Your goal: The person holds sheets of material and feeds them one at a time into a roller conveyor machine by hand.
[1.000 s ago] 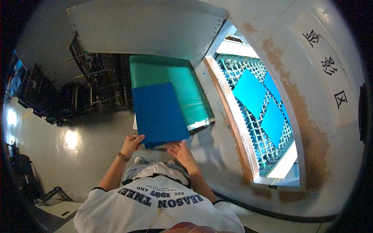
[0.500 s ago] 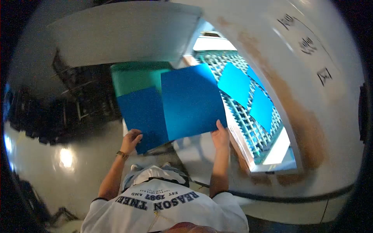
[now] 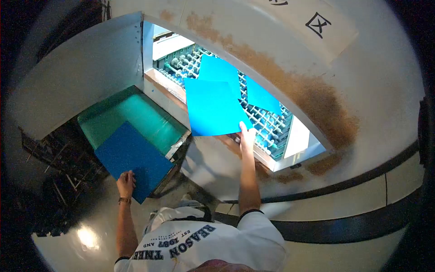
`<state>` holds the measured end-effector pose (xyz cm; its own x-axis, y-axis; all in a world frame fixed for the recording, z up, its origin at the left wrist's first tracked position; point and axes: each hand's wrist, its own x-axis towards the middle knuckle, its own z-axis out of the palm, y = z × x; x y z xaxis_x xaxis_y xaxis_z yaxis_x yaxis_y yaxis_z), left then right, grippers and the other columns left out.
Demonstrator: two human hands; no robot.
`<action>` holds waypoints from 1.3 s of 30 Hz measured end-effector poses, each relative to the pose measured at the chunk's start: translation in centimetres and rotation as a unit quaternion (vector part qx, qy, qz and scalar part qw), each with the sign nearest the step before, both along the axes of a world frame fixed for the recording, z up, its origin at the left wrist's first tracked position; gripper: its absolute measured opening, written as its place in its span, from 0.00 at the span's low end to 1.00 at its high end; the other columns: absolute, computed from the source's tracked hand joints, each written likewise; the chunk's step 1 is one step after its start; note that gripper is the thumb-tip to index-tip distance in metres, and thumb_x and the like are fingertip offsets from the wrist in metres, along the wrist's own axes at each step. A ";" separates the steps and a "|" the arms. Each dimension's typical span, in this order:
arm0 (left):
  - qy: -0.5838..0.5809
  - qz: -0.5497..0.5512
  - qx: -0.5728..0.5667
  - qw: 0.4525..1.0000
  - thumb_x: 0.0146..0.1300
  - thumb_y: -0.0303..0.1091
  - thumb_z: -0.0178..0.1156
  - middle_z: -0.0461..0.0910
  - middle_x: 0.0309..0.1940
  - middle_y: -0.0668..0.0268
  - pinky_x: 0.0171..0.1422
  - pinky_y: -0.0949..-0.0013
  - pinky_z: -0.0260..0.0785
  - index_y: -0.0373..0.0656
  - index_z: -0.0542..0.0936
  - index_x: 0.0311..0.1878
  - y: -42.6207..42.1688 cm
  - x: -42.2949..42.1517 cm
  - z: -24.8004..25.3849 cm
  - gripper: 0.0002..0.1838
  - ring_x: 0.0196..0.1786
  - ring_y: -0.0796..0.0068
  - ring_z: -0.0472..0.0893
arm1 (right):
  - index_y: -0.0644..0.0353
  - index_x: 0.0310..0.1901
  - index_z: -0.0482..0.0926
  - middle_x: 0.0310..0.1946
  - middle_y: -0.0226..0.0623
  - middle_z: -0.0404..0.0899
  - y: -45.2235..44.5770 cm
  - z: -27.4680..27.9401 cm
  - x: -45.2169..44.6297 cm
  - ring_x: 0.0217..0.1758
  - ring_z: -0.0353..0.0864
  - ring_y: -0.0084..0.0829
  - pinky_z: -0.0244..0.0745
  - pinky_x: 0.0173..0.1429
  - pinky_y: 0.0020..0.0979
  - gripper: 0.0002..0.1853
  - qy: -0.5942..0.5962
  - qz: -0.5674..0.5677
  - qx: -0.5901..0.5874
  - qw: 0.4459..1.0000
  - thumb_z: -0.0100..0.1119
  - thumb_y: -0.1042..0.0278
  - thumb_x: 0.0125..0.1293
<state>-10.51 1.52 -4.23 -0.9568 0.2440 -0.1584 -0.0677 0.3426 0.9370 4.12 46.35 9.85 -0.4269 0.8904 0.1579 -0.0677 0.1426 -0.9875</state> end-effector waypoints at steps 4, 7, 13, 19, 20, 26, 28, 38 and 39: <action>0.156 0.024 -0.056 0.986 0.63 0.38 0.52 0.73 0.13 0.64 0.18 0.71 0.61 0.38 0.75 0.25 0.6 0.8 0.5 0.15 0.14 0.76 0.71 | 0.68 0.42 0.75 0.31 0.29 0.76 -0.4 -0.6 -0.3 0.31 0.70 0.20 0.66 0.35 0.25 0.13 -0.053 -0.031 0.070 0.996 0.54 0.67 0.59; 0.231 0.030 -0.087 0.969 0.63 0.38 0.52 0.71 0.12 0.62 0.19 0.70 0.60 0.39 0.74 0.23 0.7 1.2 0.5 0.15 0.14 0.73 0.71 | 0.68 0.41 0.75 0.32 0.31 0.77 -0.7 -0.5 -0.2 0.32 0.70 0.21 0.66 0.37 0.25 0.13 -0.029 -0.023 0.072 0.997 0.54 0.67 0.59; 0.262 0.046 -0.115 0.957 0.62 0.36 0.53 0.72 0.14 0.61 0.21 0.69 0.61 0.39 0.74 0.23 0.8 1.4 -0.2 0.14 0.16 0.71 0.72 | 0.69 0.40 0.76 0.32 0.31 0.77 0.0 -1.2 -0.2 0.32 0.70 0.21 0.66 0.37 0.25 0.13 -0.007 -0.019 0.060 0.998 0.54 0.67 0.59; 0.256 0.051 -0.088 0.961 0.61 0.35 0.53 0.73 0.14 0.62 0.21 0.69 0.62 0.39 0.76 0.26 0.9 1.4 -0.7 0.11 0.16 0.71 0.72 | 0.69 0.39 0.76 0.31 0.31 0.77 -1.0 0.0 -0.2 0.32 0.71 0.21 0.67 0.38 0.25 0.13 0.003 -0.021 0.044 0.999 0.54 0.66 0.59; 0.238 0.052 -0.083 0.966 0.62 0.35 0.53 0.73 0.14 0.63 0.21 0.70 0.63 0.39 0.76 0.26 0.9 1.3 -0.8 0.11 0.16 0.72 0.73 | 0.69 0.39 0.76 0.31 0.31 0.77 -1.1 0.2 -0.2 0.32 0.71 0.20 0.67 0.38 0.25 0.13 0.010 -0.023 0.023 0.999 0.54 0.66 0.60; 0.231 0.047 -0.088 0.968 0.62 0.36 0.52 0.73 0.14 0.63 0.20 0.72 0.62 0.40 0.76 0.27 0.7 1.3 -0.9 0.12 0.16 0.75 0.73 | 0.67 0.41 0.75 0.33 0.31 0.76 0.1 -1.4 -0.2 0.31 0.73 0.20 0.72 0.32 0.23 0.13 0.029 0.000 0.065 0.997 0.54 0.66 0.61; 0.232 0.049 -0.085 0.968 0.62 0.35 0.52 0.73 0.14 0.63 0.20 0.72 0.62 0.40 0.76 0.27 0.8 1.3 -0.6 0.12 0.16 0.75 0.73 | 0.67 0.41 0.75 0.33 0.31 0.76 0.3 -1.6 -0.1 0.31 0.73 0.20 0.72 0.32 0.23 0.13 0.021 -0.002 0.063 0.998 0.54 0.65 0.61; 0.257 0.052 -0.088 0.961 0.62 0.35 0.52 0.74 0.14 0.64 0.21 0.72 0.63 0.39 0.76 0.27 1.1 1.7 0.8 0.12 0.17 0.75 0.73 | 0.68 0.41 0.76 0.33 0.34 0.78 0.0 -1.0 -0.2 0.34 0.73 0.23 0.68 0.39 0.26 0.14 0.029 -0.006 0.022 0.999 0.55 0.65 0.60; 0.257 0.052 -0.086 0.961 0.62 0.35 0.52 0.74 0.14 0.64 0.21 0.72 0.63 0.39 0.76 0.27 1.0 1.5 0.4 0.12 0.17 0.75 0.73 | 0.68 0.41 0.76 0.33 0.34 0.78 -0.2 -0.6 -0.1 0.34 0.73 0.23 0.68 0.39 0.26 0.14 0.029 -0.007 0.024 0.999 0.55 0.65 0.60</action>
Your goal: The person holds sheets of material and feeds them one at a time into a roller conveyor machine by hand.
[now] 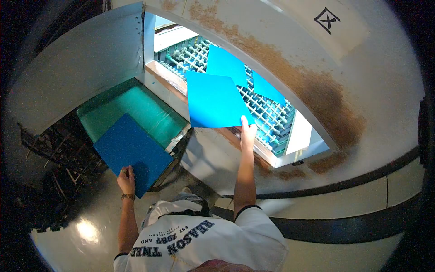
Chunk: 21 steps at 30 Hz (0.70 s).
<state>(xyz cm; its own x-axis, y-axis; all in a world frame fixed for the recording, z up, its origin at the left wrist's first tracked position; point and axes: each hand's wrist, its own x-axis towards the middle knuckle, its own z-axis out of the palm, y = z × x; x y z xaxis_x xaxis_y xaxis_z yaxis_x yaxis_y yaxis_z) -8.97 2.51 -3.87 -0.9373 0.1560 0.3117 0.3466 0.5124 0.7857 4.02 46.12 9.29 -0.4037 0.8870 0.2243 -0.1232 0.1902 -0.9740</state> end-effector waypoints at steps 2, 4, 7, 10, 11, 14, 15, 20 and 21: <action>-0.077 -0.002 0.043 0.996 0.63 0.36 0.52 0.74 0.14 0.64 0.21 0.71 0.64 0.39 0.76 0.26 -0.3 -0.4 -1.1 0.12 0.16 0.74 0.74 | 0.67 0.42 0.75 0.34 0.34 0.77 -0.6 1.0 0.3 0.35 0.73 0.22 0.69 0.39 0.25 0.14 -0.027 0.021 -0.037 0.999 0.55 0.66 0.60; -0.086 -0.001 0.043 0.995 0.63 0.36 0.52 0.74 0.14 0.63 0.21 0.71 0.64 0.39 0.76 0.26 -0.4 -0.4 -1.5 0.12 0.16 0.74 0.74 | 0.67 0.42 0.75 0.34 0.33 0.76 -1.0 1.3 0.3 0.35 0.74 0.22 0.70 0.38 0.25 0.13 0.013 0.016 -0.047 0.999 0.56 0.67 0.60; -0.067 0.002 0.021 0.998 0.63 0.36 0.51 0.74 0.14 0.64 0.20 0.71 0.63 0.39 0.76 0.26 -0.1 -0.3 0.4 0.13 0.16 0.73 0.74 | 0.66 0.43 0.73 0.36 0.32 0.75 -0.3 1.4 0.9 0.34 0.74 0.22 0.72 0.36 0.25 0.13 0.098 -0.007 -0.058 0.993 0.56 0.68 0.60; -0.050 0.004 0.000 0.999 0.63 0.36 0.51 0.74 0.14 0.64 0.20 0.72 0.63 0.39 0.75 0.26 -0.2 -0.4 -0.2 0.13 0.15 0.73 0.73 | 0.68 0.39 0.74 0.34 0.33 0.75 0.3 3.1 3.5 0.32 0.74 0.21 0.71 0.34 0.24 0.11 0.110 -0.042 -0.056 0.992 0.56 0.69 0.59; -0.057 0.002 0.002 0.998 0.63 0.36 0.51 0.74 0.14 0.64 0.20 0.72 0.63 0.39 0.75 0.25 -0.2 -0.3 -0.3 0.13 0.15 0.74 0.73 | 0.68 0.39 0.74 0.33 0.33 0.76 0.5 3.7 4.3 0.31 0.74 0.20 0.71 0.34 0.24 0.10 0.104 -0.052 -0.037 0.993 0.56 0.69 0.60; -0.037 -0.001 0.016 0.999 0.63 0.36 0.51 0.74 0.14 0.63 0.20 0.71 0.63 0.39 0.75 0.25 0.0 0.0 0.1 0.13 0.15 0.74 0.73 | 0.69 0.47 0.70 0.41 0.37 0.74 0.8 5.3 6.8 0.39 0.76 0.28 0.74 0.41 0.29 0.17 0.061 -0.077 -0.024 0.995 0.57 0.69 0.58; -0.040 -0.002 0.015 0.999 0.63 0.36 0.51 0.74 0.14 0.63 0.20 0.71 0.63 0.39 0.75 0.25 0.0 0.1 0.3 0.13 0.15 0.74 0.73 | 0.69 0.47 0.70 0.41 0.37 0.74 1.5 4.9 7.4 0.39 0.76 0.28 0.74 0.41 0.29 0.17 0.057 -0.079 -0.024 0.995 0.57 0.69 0.58; -0.003 -0.017 0.001 1.000 0.63 0.35 0.51 0.74 0.14 0.65 0.19 0.72 0.62 0.40 0.75 0.25 0.0 -0.3 -0.2 0.12 0.15 0.76 0.73 | 0.71 0.59 0.57 0.56 0.58 0.59 1.2 4.0 8.3 0.59 0.59 0.51 0.54 0.62 0.44 0.36 -0.281 -0.419 0.349 0.789 0.59 0.56 0.54; -0.001 -0.018 0.003 1.000 0.63 0.35 0.51 0.74 0.14 0.65 0.19 0.72 0.62 0.40 0.75 0.25 0.2 -0.2 0.1 0.12 0.15 0.76 0.73 | 0.71 0.59 0.57 0.59 0.58 0.56 0.4 4.1 8.0 0.61 0.57 0.52 0.52 0.64 0.44 0.36 -0.280 -0.412 0.362 0.788 0.59 0.56 0.55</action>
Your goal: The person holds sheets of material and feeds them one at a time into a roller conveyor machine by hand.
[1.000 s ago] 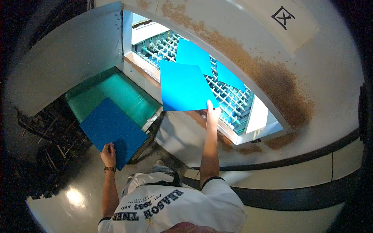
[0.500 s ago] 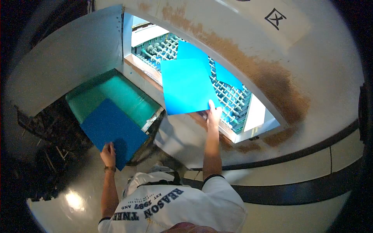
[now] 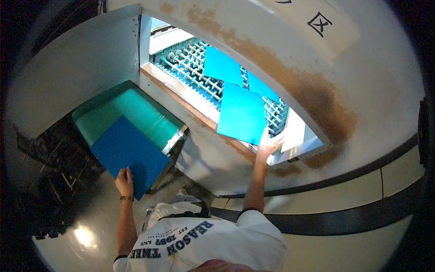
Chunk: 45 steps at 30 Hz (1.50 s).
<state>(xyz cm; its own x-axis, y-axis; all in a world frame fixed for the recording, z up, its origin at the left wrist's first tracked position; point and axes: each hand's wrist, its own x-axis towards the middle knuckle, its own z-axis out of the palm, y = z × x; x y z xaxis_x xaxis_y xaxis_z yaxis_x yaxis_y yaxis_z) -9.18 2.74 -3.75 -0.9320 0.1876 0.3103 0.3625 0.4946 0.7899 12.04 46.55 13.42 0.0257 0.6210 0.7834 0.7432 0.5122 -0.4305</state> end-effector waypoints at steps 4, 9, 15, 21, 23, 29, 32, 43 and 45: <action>-0.026 0.017 0.003 1.000 0.63 0.36 0.51 0.74 0.14 0.66 0.20 0.73 0.63 0.41 0.76 0.26 -0.1 0.1 -0.1 0.12 0.15 0.77 0.73 | 0.63 0.57 0.64 0.57 0.54 0.62 -2.2 -2.4 -2.4 0.62 0.56 0.53 0.49 0.65 0.48 0.29 -0.118 0.143 0.027 0.982 0.55 0.57 0.57; -0.010 0.015 0.024 1.000 0.63 0.37 0.51 0.74 0.14 0.67 0.20 0.75 0.63 0.40 0.76 0.27 -0.4 0.0 -0.1 0.13 0.16 0.81 0.72 | 0.52 0.51 0.73 0.53 0.47 0.68 -1.7 -3.7 -3.5 0.57 0.65 0.49 0.57 0.59 0.47 0.24 -0.291 0.163 -0.123 0.935 0.49 0.45 0.59; -0.246 -0.014 0.275 0.929 0.64 0.41 0.51 0.70 0.14 0.70 0.18 0.79 0.55 0.40 0.74 0.25 -2.2 -0.3 0.1 0.16 0.15 0.85 0.66 | 0.55 0.48 0.75 0.50 0.48 0.70 1.0 -3.6 -2.9 0.53 0.68 0.43 0.61 0.54 0.47 0.23 -0.263 0.263 -0.139 0.918 0.48 0.45 0.59; -0.196 0.089 0.198 0.956 0.63 0.46 0.52 0.64 0.09 0.71 0.19 0.75 0.51 0.41 0.70 0.16 -6.4 1.7 -2.7 0.23 0.13 0.83 0.61 | 0.55 0.48 0.75 0.49 0.47 0.71 1.3 -4.0 -2.9 0.53 0.68 0.43 0.61 0.53 0.46 0.23 -0.268 0.253 -0.129 0.921 0.48 0.46 0.60; -0.224 0.072 0.055 0.970 0.61 0.48 0.54 0.61 0.08 0.72 0.19 0.73 0.52 0.42 0.64 0.12 -6.1 3.0 -2.1 0.27 0.13 0.82 0.62 | 0.54 0.46 0.76 0.49 0.45 0.72 1.9 -3.8 -3.0 0.53 0.68 0.43 0.62 0.53 0.45 0.22 -0.261 0.262 -0.159 0.916 0.47 0.46 0.60; -0.166 0.048 -0.051 0.984 0.58 0.53 0.55 0.66 0.09 0.68 0.20 0.72 0.59 0.40 0.66 0.12 -5.7 3.6 -3.2 0.28 0.15 0.80 0.68 | 0.55 0.44 0.78 0.48 0.44 0.73 2.0 -4.0 -3.9 0.53 0.69 0.41 0.61 0.54 0.43 0.22 -0.248 0.224 -0.141 0.932 0.46 0.46 0.61; -0.312 0.057 0.079 0.945 0.58 0.52 0.56 0.64 0.09 0.69 0.17 0.71 0.59 0.42 0.65 0.11 -5.5 3.7 -1.5 0.28 0.13 0.80 0.66 | 0.55 0.44 0.78 0.48 0.44 0.73 1.9 -3.9 -4.0 0.53 0.69 0.41 0.61 0.54 0.43 0.22 -0.242 0.209 -0.138 0.937 0.46 0.46 0.61; -0.284 0.029 0.030 0.958 0.55 0.49 0.60 0.63 0.08 0.71 0.15 0.70 0.57 0.43 0.66 0.13 -7.3 1.9 1.6 0.24 0.10 0.77 0.65 | 0.55 0.42 0.78 0.47 0.44 0.73 3.1 -4.1 -4.9 0.51 0.70 0.41 0.62 0.52 0.44 0.22 -0.235 0.194 -0.139 0.942 0.47 0.45 0.60; -0.247 0.031 -0.022 0.968 0.55 0.48 0.60 0.62 0.08 0.71 0.15 0.70 0.57 0.43 0.66 0.13 -7.2 2.1 2.5 0.24 0.10 0.77 0.65 | 0.57 0.40 0.78 0.45 0.45 0.74 2.4 -3.5 -5.4 0.47 0.72 0.42 0.65 0.50 0.40 0.19 -0.214 0.151 -0.029 0.965 0.50 0.50 0.60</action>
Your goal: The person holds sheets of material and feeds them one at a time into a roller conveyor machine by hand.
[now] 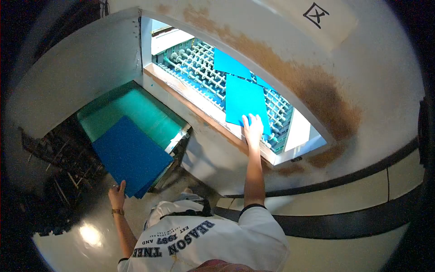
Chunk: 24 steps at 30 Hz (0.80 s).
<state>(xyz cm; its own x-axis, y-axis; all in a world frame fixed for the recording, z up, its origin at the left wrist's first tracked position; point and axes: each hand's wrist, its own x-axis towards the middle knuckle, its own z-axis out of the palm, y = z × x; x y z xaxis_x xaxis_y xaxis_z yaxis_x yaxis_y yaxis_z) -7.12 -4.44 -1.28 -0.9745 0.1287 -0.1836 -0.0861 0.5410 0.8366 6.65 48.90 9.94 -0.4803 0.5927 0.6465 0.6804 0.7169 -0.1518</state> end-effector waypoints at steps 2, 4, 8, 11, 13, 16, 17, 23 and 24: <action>-0.053 0.020 0.038 0.998 0.58 0.45 0.58 0.64 0.09 0.72 0.15 0.73 0.53 0.46 0.65 0.13 0.2 0.1 1.5 0.23 0.11 0.81 0.64 | 0.59 0.39 0.78 0.42 0.46 0.75 -2.7 1.9 -0.7 0.45 0.73 0.42 0.66 0.49 0.38 0.17 0.122 0.098 -0.043 0.987 0.50 0.53 0.61; -0.019 0.044 0.103 0.994 0.58 0.44 0.58 0.65 0.10 0.72 0.16 0.74 0.53 0.47 0.66 0.14 0.4 0.4 1.1 0.21 0.12 0.82 0.65 | 0.61 0.38 0.78 0.37 0.44 0.77 -6.3 3.0 -1.2 0.41 0.75 0.39 0.69 0.47 0.33 0.14 0.178 0.244 -0.218 0.928 0.50 0.59 0.61; -0.098 0.130 0.316 0.935 0.57 0.41 0.59 0.66 0.13 0.76 0.17 0.78 0.53 0.51 0.68 0.18 2.6 1.1 4.2 0.15 0.16 0.85 0.65 | 0.63 0.45 0.74 0.39 0.38 0.79 -16.3 -2.4 -2.2 0.44 0.77 0.29 0.72 0.49 0.30 0.17 -0.060 0.507 -0.688 0.516 0.48 0.56 0.65; -0.122 0.138 0.403 0.896 0.58 0.38 0.58 0.66 0.14 0.78 0.17 0.80 0.54 0.52 0.68 0.19 4.1 1.4 6.0 0.14 0.15 0.87 0.65 | 0.64 0.50 0.70 0.48 0.43 0.73 -24.1 -5.4 -2.4 0.50 0.74 0.34 0.70 0.53 0.36 0.23 -0.036 0.470 -0.828 0.305 0.48 0.51 0.64; -0.110 0.107 0.410 0.899 0.58 0.37 0.58 0.67 0.14 0.78 0.17 0.80 0.54 0.52 0.68 0.19 3.8 1.4 5.4 0.13 0.15 0.87 0.65 | 0.62 0.48 0.71 0.46 0.41 0.74 -26.0 -6.0 -4.8 0.48 0.75 0.34 0.71 0.51 0.36 0.20 0.073 0.384 -0.890 0.235 0.50 0.53 0.63; -0.097 0.044 0.399 0.911 0.60 0.37 0.56 0.68 0.14 0.77 0.16 0.80 0.55 0.52 0.68 0.19 3.5 1.9 6.2 0.14 0.15 0.86 0.66 | 0.60 0.43 0.73 0.43 0.37 0.76 -26.0 -5.3 -6.7 0.45 0.76 0.33 0.73 0.48 0.36 0.15 0.207 0.297 -0.907 0.214 0.54 0.59 0.61; -0.096 0.013 0.386 0.917 0.61 0.38 0.55 0.69 0.14 0.76 0.16 0.80 0.55 0.52 0.68 0.19 3.6 2.1 6.7 0.15 0.15 0.86 0.67 | 0.58 0.41 0.74 0.41 0.36 0.77 -25.7 -5.0 -7.2 0.43 0.77 0.32 0.73 0.46 0.35 0.12 0.232 0.308 -0.882 0.272 0.57 0.62 0.59; -0.112 -0.002 0.463 0.879 0.63 0.46 0.51 0.69 0.12 0.71 0.18 0.76 0.57 0.46 0.70 0.19 5.3 1.2 5.6 0.20 0.14 0.83 0.67 | 0.56 0.37 0.74 0.34 0.29 0.76 -19.6 -1.2 -7.6 0.38 0.75 0.26 0.73 0.39 0.30 0.08 0.222 0.322 -0.815 0.427 0.58 0.65 0.57; -0.109 0.001 0.465 0.878 0.63 0.46 0.51 0.69 0.12 0.71 0.18 0.76 0.57 0.46 0.70 0.19 5.6 0.8 4.6 0.20 0.14 0.83 0.67 | 0.57 0.38 0.74 0.35 0.30 0.76 -18.6 0.8 -7.6 0.39 0.75 0.27 0.73 0.39 0.30 0.09 0.248 0.343 -0.799 0.426 0.58 0.66 0.57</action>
<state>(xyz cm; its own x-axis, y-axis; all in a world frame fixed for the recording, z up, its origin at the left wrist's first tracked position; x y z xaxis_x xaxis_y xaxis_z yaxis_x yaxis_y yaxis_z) -6.36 1.15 3.31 -0.9297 0.3203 -0.1817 -0.2990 -0.3685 0.8802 -0.98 30.31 10.71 -0.9349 0.2953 -0.1971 -0.0059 -0.5679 -0.8231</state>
